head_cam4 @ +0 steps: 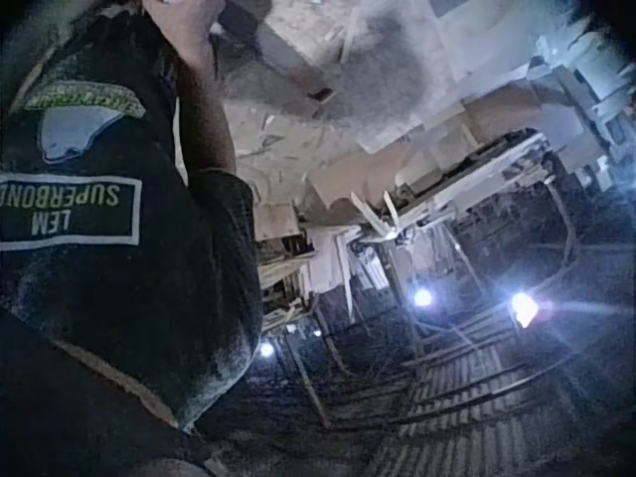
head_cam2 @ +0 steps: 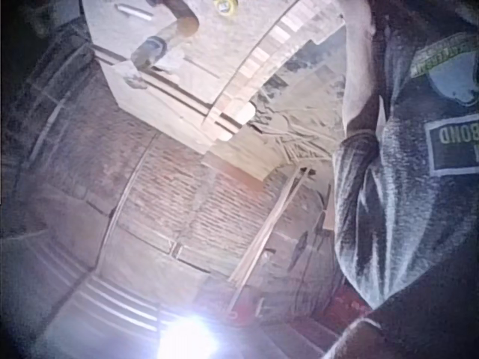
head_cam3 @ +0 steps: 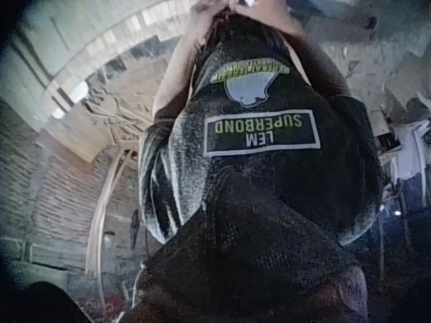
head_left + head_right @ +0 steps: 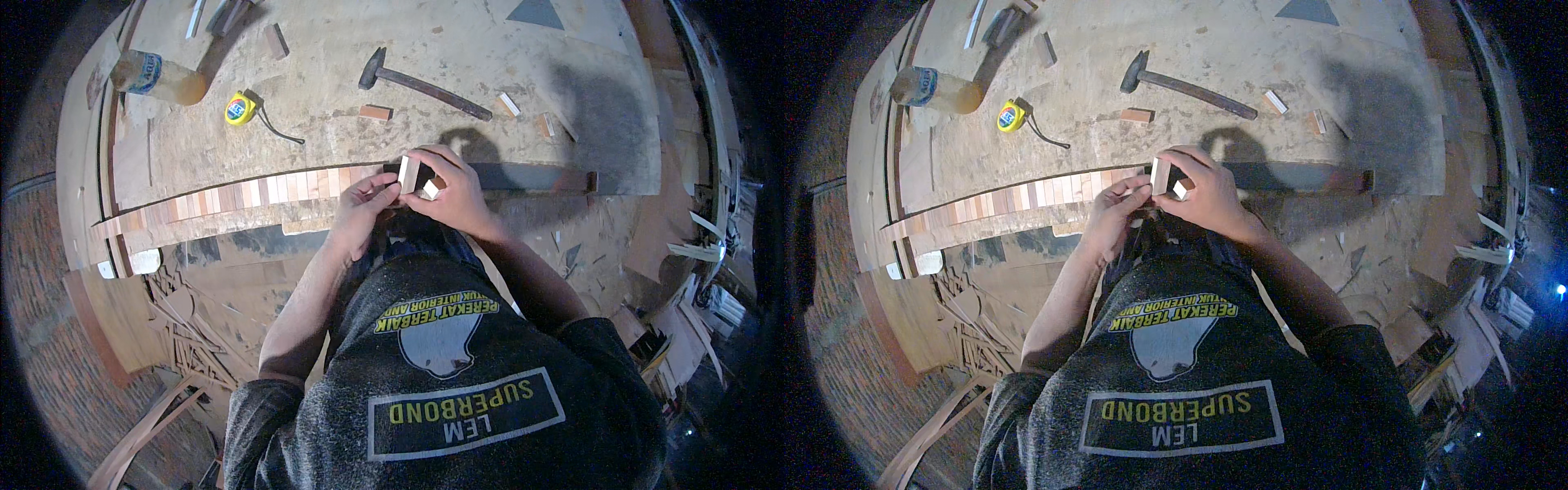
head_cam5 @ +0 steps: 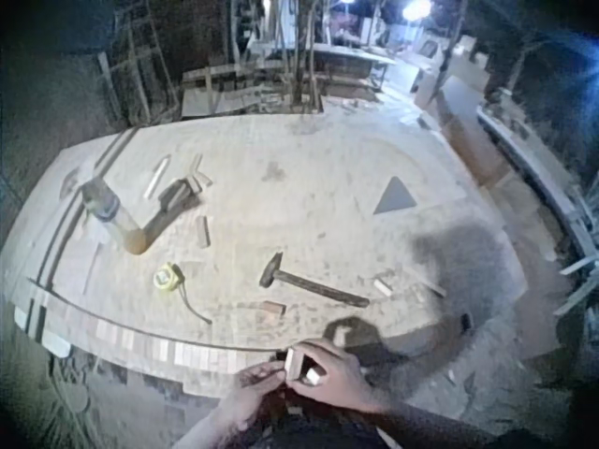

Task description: The person assembles small wooden pieces by hand and with a hammer, positioning them onto a longer wooden base on a workbench.

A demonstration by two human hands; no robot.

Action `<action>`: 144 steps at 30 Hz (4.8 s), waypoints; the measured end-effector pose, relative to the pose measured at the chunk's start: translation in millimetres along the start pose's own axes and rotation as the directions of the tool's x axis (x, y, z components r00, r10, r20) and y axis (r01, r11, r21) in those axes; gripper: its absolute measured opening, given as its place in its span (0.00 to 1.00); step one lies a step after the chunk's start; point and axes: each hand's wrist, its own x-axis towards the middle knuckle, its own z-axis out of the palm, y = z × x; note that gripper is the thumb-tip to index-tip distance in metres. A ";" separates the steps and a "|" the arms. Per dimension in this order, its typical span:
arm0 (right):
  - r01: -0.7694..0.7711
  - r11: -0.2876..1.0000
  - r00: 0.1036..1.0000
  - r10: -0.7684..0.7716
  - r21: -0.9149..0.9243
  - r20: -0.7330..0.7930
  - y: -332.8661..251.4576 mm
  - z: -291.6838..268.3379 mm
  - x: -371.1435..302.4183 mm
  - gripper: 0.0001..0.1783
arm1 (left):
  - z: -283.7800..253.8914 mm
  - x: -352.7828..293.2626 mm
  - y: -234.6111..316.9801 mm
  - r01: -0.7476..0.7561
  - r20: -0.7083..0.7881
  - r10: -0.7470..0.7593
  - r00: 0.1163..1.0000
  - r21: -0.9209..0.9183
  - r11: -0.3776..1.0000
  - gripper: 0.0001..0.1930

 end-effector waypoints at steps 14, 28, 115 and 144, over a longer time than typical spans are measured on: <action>-0.157 0.972 0.931 0.204 -0.174 0.303 44.9 44.0 5.5 0.35 | -65.0 43.0 8.5 -0.375 0.391 0.456 0.799 0.918 -0.130 0.47; -0.119 0.973 0.940 0.174 -0.196 0.294 51.1 61.1 -1.0 0.34 | -66.1 54.1 2.8 -0.344 0.362 0.420 0.832 0.931 -0.121 0.38; -0.197 0.937 0.898 0.290 -0.289 0.330 17.2 39.5 3.2 0.53 | -63.2 45.8 18.4 -0.350 0.373 0.507 0.777 0.925 -0.145 0.49; -0.595 0.417 0.776 0.522 0.687 0.355 52.7 31.5 -49.0 0.37 | -40.2 56.8 5.0 -0.486 0.460 0.370 0.807 0.873 -0.024 0.44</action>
